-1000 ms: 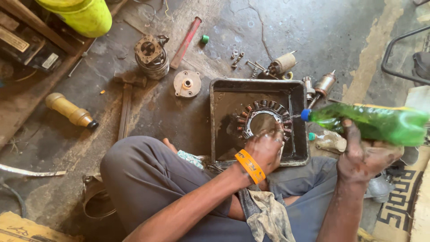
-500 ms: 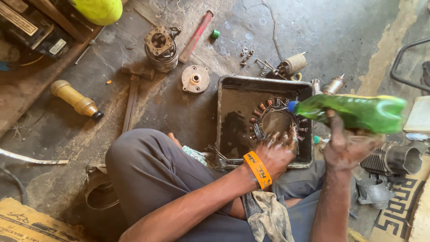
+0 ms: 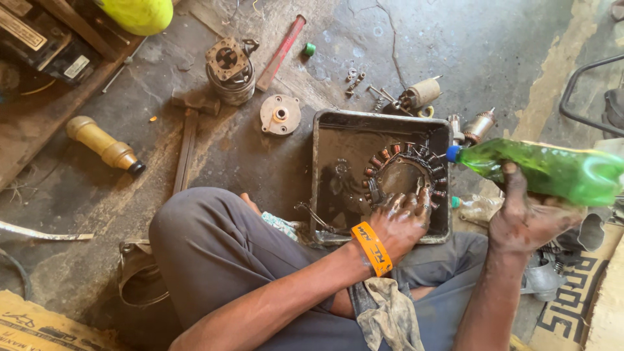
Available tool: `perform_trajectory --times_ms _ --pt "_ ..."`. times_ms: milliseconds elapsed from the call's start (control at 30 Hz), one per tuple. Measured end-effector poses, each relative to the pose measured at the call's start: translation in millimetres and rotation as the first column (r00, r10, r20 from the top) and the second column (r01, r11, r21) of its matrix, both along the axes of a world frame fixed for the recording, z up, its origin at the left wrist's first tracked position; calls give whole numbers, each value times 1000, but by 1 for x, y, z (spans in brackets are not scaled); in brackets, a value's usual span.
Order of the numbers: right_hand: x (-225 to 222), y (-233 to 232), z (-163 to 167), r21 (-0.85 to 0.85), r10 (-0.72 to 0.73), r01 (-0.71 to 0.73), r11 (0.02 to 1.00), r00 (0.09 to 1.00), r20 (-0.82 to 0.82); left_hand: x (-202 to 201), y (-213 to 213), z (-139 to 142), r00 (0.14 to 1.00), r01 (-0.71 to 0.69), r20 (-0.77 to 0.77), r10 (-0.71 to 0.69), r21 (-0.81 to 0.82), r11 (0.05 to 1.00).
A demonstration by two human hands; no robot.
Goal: The person sits on the floor and cleans a motor stator by pouring liquid from a green plastic bottle into its slots and scrubbing with a toothbrush. The person repeatedly rotates the stator to treat different sections and continues scrubbing and pouring until the end of the clip.
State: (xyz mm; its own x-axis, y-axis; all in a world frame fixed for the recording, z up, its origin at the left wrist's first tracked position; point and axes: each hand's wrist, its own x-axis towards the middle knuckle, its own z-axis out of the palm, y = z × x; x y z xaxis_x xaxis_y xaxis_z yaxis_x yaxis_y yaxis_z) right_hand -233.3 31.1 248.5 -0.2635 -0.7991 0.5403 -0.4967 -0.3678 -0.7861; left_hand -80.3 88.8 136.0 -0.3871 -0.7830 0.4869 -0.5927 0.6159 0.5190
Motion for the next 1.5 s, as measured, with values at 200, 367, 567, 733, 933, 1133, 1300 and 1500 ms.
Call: perform_trajectory --times_ms 200,367,567,733,933,1133,1300,1500 --pt "1 -7 -13 -54 46 -45 998 999 9 -5 3 -10 999 -30 26 31 -24 999" --pt "2 2 -5 -16 18 -19 1000 999 -46 -6 5 -20 999 -26 46 27 -23 999" --pt "-1 17 4 40 -46 42 998 994 100 -9 4 -32 987 -46 147 62 -112 993" --pt "-7 10 -9 8 52 -55 998 982 184 5 0 -35 997 21 70 -16 -75 997" --pt "-21 9 -8 -38 50 -41 998 964 262 17 -9 -29 990 61 133 -41 -149 987" --pt "-27 -2 -16 -70 67 -53 996 977 202 21 -9 -19 991 134 43 -130 -102 986" --pt "-37 10 -27 -83 83 -65 994 966 245 28 -9 0 987 151 -39 -154 -74 986" --pt "-52 23 -43 -54 61 -48 997 962 265 34 -12 12 988 148 -27 -152 -96 984"
